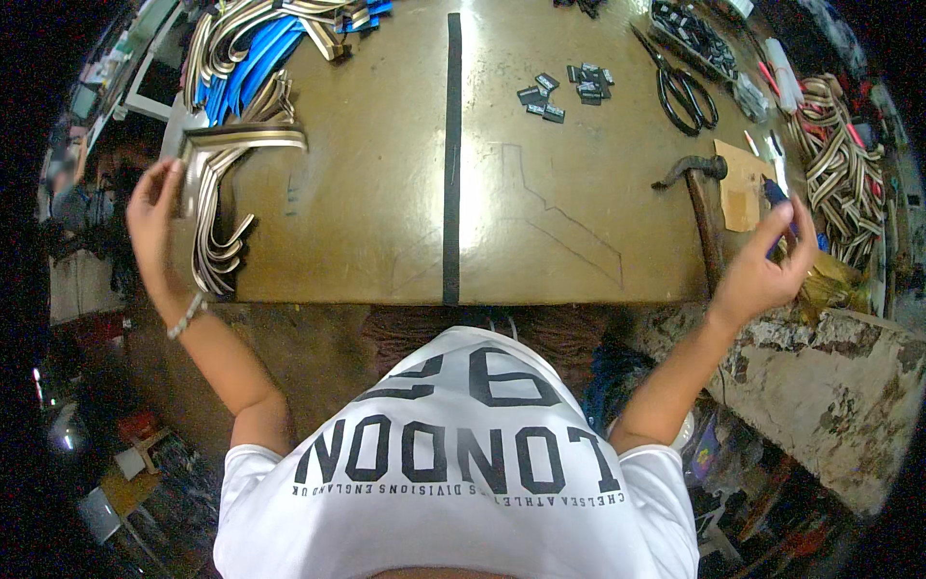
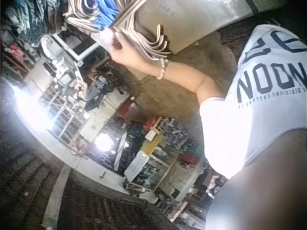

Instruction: The person repeatedly assembles zipper units by applying hot glue to a black strap, attaching a zipper tape, and securing a metal stop with a hammer. They handle multiple zipper tapes and metal stops, using a glue gun and hammer throughout the process.

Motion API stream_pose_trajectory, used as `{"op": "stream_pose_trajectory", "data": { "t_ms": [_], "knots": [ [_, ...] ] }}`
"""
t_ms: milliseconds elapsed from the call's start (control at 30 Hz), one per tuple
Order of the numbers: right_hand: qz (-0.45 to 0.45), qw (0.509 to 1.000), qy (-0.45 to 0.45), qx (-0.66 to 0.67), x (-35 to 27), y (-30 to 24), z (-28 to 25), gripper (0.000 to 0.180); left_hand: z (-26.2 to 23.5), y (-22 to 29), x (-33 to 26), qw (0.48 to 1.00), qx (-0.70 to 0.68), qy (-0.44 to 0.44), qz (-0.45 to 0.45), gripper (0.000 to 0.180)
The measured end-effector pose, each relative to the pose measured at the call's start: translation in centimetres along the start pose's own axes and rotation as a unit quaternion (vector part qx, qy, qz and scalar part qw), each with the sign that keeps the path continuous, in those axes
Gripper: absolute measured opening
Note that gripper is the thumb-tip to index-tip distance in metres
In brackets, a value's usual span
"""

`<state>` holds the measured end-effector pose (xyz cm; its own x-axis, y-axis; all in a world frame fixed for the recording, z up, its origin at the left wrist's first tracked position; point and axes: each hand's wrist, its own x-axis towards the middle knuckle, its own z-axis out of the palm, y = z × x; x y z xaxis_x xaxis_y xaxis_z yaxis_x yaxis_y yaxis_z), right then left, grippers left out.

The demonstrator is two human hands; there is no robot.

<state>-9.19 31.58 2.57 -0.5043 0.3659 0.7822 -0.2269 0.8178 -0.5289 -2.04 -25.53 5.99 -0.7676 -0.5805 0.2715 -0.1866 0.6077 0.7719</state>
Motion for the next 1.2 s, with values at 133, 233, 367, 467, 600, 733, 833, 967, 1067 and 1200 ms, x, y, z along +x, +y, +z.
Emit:
{"op": "stream_pose_trajectory", "data": {
  "t_ms": [133,233,367,467,600,733,833,967,1067,1200],
  "knots": [
    [-0.087,0.944,-0.165,0.271,-1.1,-9.7,4.3,0.023,0.8,11.2,-5.4,0.973,-0.118,-0.068,0.188,0.021],
    [-0.153,0.863,-0.323,0.358,-0.8,-15.2,6.1,0.03,3.9,15.6,-8.6,0.939,-0.201,-0.119,0.252,0.021],
    [-0.061,0.775,-0.396,0.488,-2.5,-18.0,6.9,0.035,7.0,16.4,-9.8,0.919,-0.309,-0.191,0.152,0.016],
    [0.164,0.744,-0.439,0.477,-5.1,-16.5,6.8,0.031,10.0,14.2,-10.0,0.945,-0.228,-0.232,0.035,0.016],
    [0.178,0.818,-0.479,0.264,-9.2,-13.8,8.3,0.023,15.5,9.5,-10.4,0.961,-0.096,-0.245,0.08,0.021],
    [0.054,0.862,-0.445,0.238,-11.4,-12.3,9.5,0.021,17.8,6.7,-11.1,0.962,-0.054,-0.261,0.051,0.023],
    [0.043,0.857,-0.467,0.216,-11.6,-12.1,9.7,0.021,18.0,6.4,-11.4,0.965,-0.061,-0.251,0.046,0.023],
    [0.03,0.86,-0.468,0.203,-11.4,-12.1,9.9,0.02,18.1,6.5,-11.4,0.965,-0.068,-0.252,0.03,0.022],
    [0.015,0.864,-0.463,0.196,-11.5,-12.1,10.1,0.018,18.2,6.4,-11.6,0.965,-0.047,-0.254,0.043,0.023],
    [0.008,0.871,-0.46,0.17,-11.7,-12.3,10.1,0.017,18.5,6.4,-11.8,0.969,-0.045,-0.229,0.081,0.024]
  ]
}}
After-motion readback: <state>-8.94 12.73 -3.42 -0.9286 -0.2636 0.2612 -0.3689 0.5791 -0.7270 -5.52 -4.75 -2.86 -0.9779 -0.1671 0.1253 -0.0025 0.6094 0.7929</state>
